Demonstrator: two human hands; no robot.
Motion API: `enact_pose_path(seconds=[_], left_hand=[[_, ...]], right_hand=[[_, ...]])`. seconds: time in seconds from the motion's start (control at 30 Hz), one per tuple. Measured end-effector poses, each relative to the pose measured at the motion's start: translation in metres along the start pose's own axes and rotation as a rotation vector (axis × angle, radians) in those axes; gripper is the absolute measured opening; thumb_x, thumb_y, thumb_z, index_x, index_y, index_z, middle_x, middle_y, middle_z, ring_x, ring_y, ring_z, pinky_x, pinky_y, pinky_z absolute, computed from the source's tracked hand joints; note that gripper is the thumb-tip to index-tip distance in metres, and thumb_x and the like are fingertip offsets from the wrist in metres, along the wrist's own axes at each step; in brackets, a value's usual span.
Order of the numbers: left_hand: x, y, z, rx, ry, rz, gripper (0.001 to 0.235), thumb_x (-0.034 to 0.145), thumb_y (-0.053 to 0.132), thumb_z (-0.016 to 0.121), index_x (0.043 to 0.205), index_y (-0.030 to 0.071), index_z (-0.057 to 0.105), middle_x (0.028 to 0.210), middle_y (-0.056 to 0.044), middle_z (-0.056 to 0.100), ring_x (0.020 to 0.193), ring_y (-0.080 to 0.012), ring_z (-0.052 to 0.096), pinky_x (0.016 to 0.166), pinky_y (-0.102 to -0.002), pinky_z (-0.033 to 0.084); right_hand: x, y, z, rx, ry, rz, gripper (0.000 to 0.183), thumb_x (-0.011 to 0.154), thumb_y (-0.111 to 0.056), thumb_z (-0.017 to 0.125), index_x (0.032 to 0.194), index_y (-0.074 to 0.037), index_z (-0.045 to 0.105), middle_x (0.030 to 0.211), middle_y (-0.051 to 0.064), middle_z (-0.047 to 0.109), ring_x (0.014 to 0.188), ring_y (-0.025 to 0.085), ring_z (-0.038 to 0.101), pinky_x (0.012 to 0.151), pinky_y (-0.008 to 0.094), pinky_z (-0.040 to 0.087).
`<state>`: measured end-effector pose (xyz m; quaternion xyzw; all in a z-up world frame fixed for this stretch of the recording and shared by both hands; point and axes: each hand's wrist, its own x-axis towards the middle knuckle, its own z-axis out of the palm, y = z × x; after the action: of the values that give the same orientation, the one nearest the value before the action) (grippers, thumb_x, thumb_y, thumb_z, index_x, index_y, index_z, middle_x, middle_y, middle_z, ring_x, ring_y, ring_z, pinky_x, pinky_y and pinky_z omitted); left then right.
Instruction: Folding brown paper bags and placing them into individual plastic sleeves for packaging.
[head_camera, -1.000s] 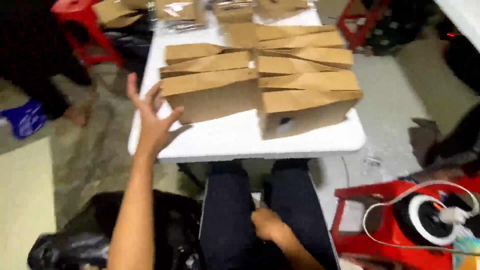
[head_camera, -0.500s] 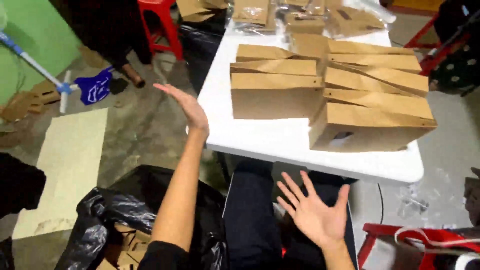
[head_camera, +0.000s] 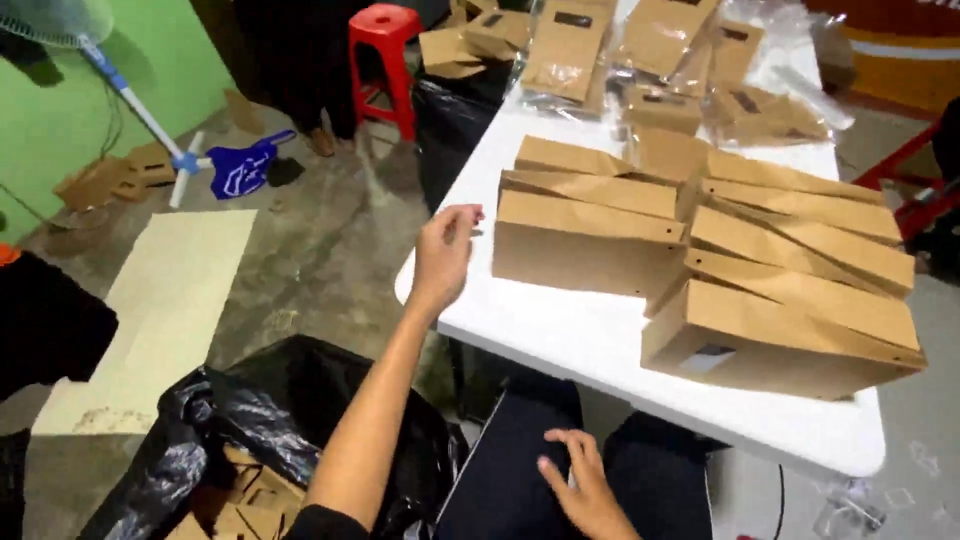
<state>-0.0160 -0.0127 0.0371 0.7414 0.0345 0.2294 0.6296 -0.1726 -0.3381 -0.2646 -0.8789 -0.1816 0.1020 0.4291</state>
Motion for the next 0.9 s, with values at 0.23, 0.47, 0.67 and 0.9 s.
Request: enact_pose_path(seconds=[0.23,0.47,0.67,0.9], left_hand=[[0.004,-0.005,0.004,-0.038,-0.030,0.071,0.041,0.118,0.030,0.053,0.147,0.003,0.064,0.136,-0.011,0.075,0.117,-0.0198,0.068,0.102,-0.034,0.055],[0.007,-0.016,0.006,-0.073,-0.187,0.239,0.143,0.080,0.040,0.099,0.181,0.022,0.000,0.187,-0.031,0.029,0.168,-0.0516,0.040,0.138,-0.066,0.035],[0.008,-0.022,0.010,-0.008,-0.191,0.259,0.133,0.089,0.037,0.095,0.179,0.017,-0.001,0.177,-0.033,0.040,0.159,-0.0485,0.052,0.134,-0.062,0.044],[-0.014,-0.009,0.007,0.049,-0.196,0.230,0.133,0.091,0.039,0.092,0.179,0.016,-0.005,0.175,-0.036,0.045,0.157,-0.0476,0.058,0.134,-0.062,0.043]], right_hand=[[0.020,-0.034,-0.011,0.109,-0.045,0.201,0.042,0.109,-0.037,0.068,0.149,-0.025,0.063,0.138,0.003,0.063,0.130,0.019,0.066,0.117,0.037,0.052],[0.017,-0.055,-0.024,0.100,-0.107,0.278,0.045,0.110,-0.040,0.066,0.154,-0.032,0.060,0.139,0.000,0.062,0.133,0.018,0.066,0.115,0.038,0.055],[0.015,-0.052,-0.022,0.117,-0.092,0.231,0.045,0.109,-0.036,0.068,0.154,-0.031,0.061,0.143,0.003,0.063,0.139,0.020,0.068,0.117,0.039,0.057],[0.012,-0.053,-0.023,0.140,-0.094,0.222,0.045,0.109,-0.033,0.069,0.153,-0.029,0.062,0.144,0.003,0.063,0.138,0.020,0.067,0.119,0.038,0.055]])
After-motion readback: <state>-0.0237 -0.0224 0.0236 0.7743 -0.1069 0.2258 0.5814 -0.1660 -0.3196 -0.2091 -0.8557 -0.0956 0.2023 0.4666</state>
